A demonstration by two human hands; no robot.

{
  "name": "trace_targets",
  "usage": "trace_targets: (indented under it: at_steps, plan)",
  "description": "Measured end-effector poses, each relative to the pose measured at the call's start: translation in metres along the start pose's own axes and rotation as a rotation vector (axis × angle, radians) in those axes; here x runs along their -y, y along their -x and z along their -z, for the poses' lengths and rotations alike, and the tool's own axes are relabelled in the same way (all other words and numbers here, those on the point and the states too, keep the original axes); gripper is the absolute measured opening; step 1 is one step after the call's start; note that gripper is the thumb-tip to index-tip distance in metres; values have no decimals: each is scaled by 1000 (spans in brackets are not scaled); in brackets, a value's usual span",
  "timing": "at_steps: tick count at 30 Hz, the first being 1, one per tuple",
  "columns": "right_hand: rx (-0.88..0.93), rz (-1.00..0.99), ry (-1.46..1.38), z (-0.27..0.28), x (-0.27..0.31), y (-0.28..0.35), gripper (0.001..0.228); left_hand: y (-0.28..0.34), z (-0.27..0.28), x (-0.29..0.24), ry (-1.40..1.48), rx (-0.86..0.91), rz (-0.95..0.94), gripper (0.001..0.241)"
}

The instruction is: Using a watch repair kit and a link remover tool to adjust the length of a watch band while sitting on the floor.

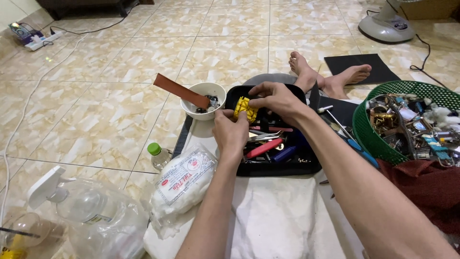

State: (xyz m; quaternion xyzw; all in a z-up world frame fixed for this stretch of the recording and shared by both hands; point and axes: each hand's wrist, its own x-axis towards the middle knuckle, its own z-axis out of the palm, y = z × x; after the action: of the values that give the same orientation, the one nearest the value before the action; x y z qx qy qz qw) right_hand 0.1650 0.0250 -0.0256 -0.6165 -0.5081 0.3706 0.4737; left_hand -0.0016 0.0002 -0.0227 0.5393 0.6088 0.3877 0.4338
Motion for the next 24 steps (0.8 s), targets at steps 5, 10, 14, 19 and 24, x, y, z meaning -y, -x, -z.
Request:
trace_targets:
  at_steps: [5,10,14,19,24]
  plan:
    - [-11,39,33,0,-6,0,41,-10,-9,6,-57,-14,-48,38]
    - [-62,39,-10,-2,-7,4,36,-6,-14,3,-68,-42,-79,33]
    - [-141,74,-91,-5,-17,-2,33,-5,-21,1,-33,-61,-159,28]
    - [-182,46,-184,-9,-15,0,30,-11,-20,6,-57,-30,-178,29]
    - [-202,-21,-327,-12,-11,0,27,-6,-12,4,-73,24,-170,33]
